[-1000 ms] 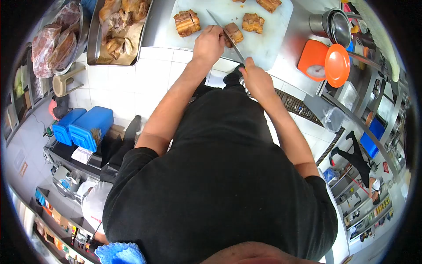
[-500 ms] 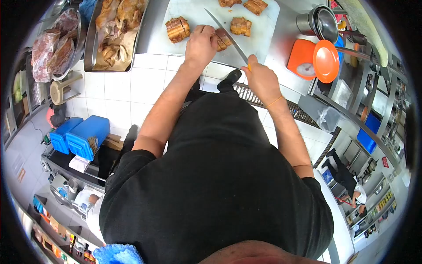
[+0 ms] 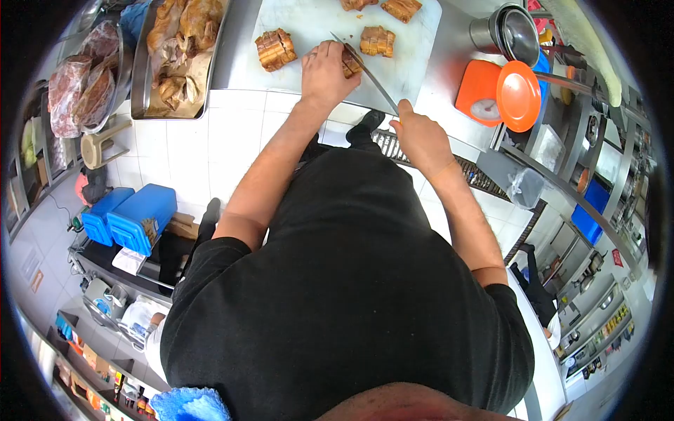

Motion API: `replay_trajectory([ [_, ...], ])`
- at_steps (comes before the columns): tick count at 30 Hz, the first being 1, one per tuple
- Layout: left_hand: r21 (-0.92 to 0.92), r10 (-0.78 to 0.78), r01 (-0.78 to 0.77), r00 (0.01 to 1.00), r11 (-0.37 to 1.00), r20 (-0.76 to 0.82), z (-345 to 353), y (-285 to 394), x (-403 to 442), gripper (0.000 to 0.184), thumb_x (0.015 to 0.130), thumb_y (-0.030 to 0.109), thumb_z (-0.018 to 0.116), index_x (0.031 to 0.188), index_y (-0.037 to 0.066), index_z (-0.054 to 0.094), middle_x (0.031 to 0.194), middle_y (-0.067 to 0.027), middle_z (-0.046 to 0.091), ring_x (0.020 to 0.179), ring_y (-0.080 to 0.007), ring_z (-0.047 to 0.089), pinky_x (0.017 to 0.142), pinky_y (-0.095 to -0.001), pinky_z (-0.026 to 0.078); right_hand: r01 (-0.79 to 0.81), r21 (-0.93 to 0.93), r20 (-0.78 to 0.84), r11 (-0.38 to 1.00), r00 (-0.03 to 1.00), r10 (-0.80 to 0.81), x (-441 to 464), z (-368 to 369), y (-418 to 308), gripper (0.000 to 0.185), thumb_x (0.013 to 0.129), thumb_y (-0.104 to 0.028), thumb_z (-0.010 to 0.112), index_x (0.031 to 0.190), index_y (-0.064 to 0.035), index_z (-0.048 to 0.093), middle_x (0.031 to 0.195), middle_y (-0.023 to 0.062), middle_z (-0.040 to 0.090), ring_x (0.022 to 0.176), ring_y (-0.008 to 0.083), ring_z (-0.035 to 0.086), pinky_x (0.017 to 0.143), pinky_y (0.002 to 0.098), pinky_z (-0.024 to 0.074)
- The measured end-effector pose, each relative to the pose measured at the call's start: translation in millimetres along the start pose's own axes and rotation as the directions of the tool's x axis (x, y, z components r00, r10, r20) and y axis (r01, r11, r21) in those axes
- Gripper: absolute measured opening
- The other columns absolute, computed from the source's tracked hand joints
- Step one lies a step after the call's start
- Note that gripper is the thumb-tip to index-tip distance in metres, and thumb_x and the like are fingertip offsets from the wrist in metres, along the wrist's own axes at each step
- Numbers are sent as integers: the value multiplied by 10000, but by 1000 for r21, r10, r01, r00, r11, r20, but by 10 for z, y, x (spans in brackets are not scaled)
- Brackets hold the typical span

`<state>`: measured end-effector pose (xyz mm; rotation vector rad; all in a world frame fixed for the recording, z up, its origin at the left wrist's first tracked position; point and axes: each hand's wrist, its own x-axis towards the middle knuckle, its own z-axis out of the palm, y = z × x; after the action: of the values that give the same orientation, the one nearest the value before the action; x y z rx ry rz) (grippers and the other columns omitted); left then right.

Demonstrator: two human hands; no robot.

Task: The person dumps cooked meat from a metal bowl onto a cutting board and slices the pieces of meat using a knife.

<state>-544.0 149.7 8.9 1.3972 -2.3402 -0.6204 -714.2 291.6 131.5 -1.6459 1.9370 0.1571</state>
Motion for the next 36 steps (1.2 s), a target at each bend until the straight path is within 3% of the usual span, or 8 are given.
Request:
replay_trajectory([
  [7,44,57,-55,998,998,-36,76,-49,8,639,721,299,890,1238,25,634,1225,-165,670,1204,-359,627,1118,-509,425,26,125,-40,992,999,-21,658,313,-79,291,1053,-257,598,1146,8,525,905,289,734,915,487,724,807,590,556],
  [13,38,49,-49,999,998,-5,23,-15,29,618,711,259,911,1194,9,619,1182,-174,667,1186,-357,630,1139,-491,412,-42,128,59,991,998,35,365,85,-99,295,1052,-250,592,1167,13,526,904,301,729,913,497,718,814,594,551],
  [22,47,52,-54,998,997,41,13,-43,18,655,726,270,886,1262,14,610,1227,-171,657,1209,-367,616,1141,-514,413,13,177,-67,984,998,-1,964,444,-171,303,1037,-245,599,1183,6,512,915,292,734,916,484,724,800,590,556],
  [31,28,59,-56,990,998,-126,25,86,68,689,714,336,897,1265,48,600,1264,-141,638,1285,-342,555,1158,-523,356,-44,131,-147,990,987,64,172,224,174,329,1057,-325,604,1128,-21,498,802,247,724,783,487,710,709,586,549],
  [36,34,82,-81,996,996,-25,83,7,84,638,766,349,870,1279,68,614,1294,-133,633,1263,-339,576,1164,-512,363,-41,133,-184,990,981,65,-209,195,387,329,1046,-325,636,1081,-29,498,753,244,697,739,473,701,640,567,536],
])
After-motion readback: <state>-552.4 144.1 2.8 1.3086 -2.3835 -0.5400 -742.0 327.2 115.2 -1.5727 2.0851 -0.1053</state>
